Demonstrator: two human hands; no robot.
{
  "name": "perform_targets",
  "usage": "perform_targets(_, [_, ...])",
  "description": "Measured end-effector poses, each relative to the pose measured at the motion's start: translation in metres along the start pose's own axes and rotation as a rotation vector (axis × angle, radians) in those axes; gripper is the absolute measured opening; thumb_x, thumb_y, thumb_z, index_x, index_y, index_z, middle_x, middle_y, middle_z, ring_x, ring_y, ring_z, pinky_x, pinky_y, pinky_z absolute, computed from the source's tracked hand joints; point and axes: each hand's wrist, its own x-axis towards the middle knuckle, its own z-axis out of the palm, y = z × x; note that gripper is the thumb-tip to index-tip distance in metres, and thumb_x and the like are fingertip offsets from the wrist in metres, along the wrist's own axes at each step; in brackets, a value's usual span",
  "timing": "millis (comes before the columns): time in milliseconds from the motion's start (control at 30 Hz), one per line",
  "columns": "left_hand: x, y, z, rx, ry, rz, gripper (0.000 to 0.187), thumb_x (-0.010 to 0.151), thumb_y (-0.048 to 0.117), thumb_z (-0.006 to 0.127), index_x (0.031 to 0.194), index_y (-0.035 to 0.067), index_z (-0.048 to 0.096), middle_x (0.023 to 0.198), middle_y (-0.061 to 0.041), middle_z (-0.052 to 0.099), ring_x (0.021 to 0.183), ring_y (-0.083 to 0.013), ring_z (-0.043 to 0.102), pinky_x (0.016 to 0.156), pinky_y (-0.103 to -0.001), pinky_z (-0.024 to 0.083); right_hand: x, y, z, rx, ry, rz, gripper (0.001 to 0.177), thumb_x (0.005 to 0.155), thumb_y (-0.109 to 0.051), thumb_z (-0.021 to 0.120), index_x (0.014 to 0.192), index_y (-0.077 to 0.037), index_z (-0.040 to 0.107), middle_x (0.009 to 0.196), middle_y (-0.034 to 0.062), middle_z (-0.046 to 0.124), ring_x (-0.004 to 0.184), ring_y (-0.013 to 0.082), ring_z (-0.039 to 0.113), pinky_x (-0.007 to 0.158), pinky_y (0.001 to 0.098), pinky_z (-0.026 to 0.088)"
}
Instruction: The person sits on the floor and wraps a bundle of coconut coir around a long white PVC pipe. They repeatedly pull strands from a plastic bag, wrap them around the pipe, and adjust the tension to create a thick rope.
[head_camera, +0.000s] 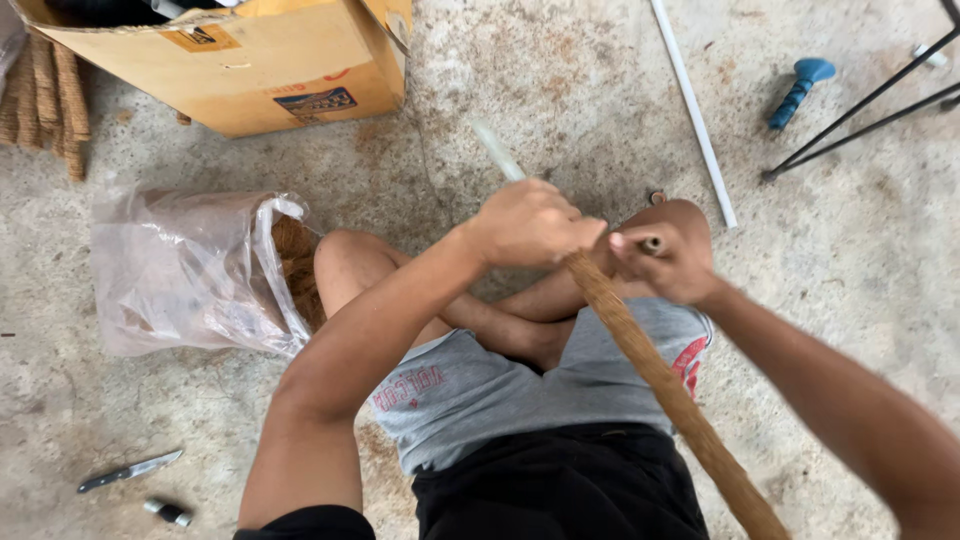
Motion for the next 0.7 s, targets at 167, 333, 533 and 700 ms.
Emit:
perform_targets(167, [-0.045, -0.079, 0.017, 0.089, 0.27, -0.191, 0.007, 0.094, 0.016, 0.071, 0.097, 0.01, 0.071, 0.071, -0.005, 0.068, 0.064, -0.0246, 0.066, 0.067, -0.041, 0.052, 0.078, 0.031, 0.054, 0.333, 0.271, 0.157, 0.024, 0.091, -0.034, 0.069, 0.111, -0.024, 0.063, 0.081, -0.0094, 0.069, 0.062, 0.0075, 0.064, 0.054, 0.0259, 0.053])
perform_targets(333, [-0.121, -0.103, 0.064, 0.036, 0.298, -0.548, 0.014, 0.092, 0.013, 0.073, 0.081, 0.005, 0.067, 0.073, -0.015, 0.067, 0.068, -0.038, 0.064, 0.066, -0.047, 0.051, 0.128, 0.038, 0.089, 0.394, 0.331, 0.283, 0.034, 0.1, -0.042, 0.063, 0.085, -0.012, 0.064, 0.066, -0.0044, 0.057, 0.054, 0.0088, 0.051, 0.046, 0.0272, 0.041])
perform_targets(533, [-0.165, -0.107, 0.154, -0.347, 0.569, -1.23, 0.032, 0.093, 0.021, 0.073, 0.072, -0.001, 0.063, 0.055, -0.015, 0.052, 0.054, -0.0184, 0.05, 0.051, -0.042, 0.041, 0.146, 0.03, 0.098, 0.398, 0.257, 0.219, 0.045, 0.104, -0.044, 0.064, 0.074, -0.016, 0.045, 0.06, -0.006, 0.041, 0.049, 0.007, 0.039, 0.044, 0.0264, 0.032])
perform_targets(700, [-0.159, -0.089, 0.183, -0.51, 0.71, -1.425, 0.046, 0.095, 0.03, 0.071, 0.063, -0.001, 0.058, 0.053, -0.004, 0.051, 0.051, -0.0112, 0.049, 0.049, -0.04, 0.039, 0.138, 0.019, 0.101, 0.037, 0.36, 0.247, 0.054, 0.103, -0.044, 0.06, 0.062, -0.011, 0.05, 0.054, -0.0012, 0.048, 0.046, 0.0106, 0.046, 0.045, 0.0302, 0.041])
